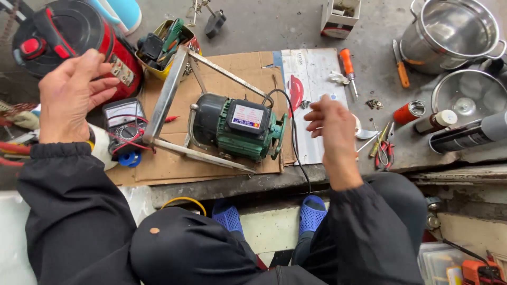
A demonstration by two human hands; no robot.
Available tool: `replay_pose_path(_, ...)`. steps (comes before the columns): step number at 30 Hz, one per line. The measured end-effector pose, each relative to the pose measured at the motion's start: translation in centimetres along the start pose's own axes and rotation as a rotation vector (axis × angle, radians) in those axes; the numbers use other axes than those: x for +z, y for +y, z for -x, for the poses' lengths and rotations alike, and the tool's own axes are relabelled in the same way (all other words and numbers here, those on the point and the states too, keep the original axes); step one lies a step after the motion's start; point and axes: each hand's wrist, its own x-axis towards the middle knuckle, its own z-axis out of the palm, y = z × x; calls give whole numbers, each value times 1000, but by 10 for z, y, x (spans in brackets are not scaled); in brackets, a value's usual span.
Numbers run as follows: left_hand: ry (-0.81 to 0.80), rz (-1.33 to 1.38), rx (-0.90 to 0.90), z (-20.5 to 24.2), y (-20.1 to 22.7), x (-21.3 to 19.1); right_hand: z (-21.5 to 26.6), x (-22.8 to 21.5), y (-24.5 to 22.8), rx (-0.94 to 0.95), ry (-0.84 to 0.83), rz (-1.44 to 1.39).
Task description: The person places a green electric motor into a metal frame and secures it using bolts and a screwdriver. They then connect wires to the motor and plug in the power cord.
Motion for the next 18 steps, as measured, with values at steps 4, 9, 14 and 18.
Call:
replay_pose_path(4,80,117,-193,17,-70,0,-15,9,57,-7,-99,390)
replay_pose_path(9,-116,319,-453,12,-139,44,-5,24,59,122,-167,665)
replay_pose_path(14,-390,448,-663,-29,-154,55,-23,33,68,250,-135,722)
replay_pose_path(18,-544,865,-650,-62,-215,39,-41,37,86,280,-159,556)
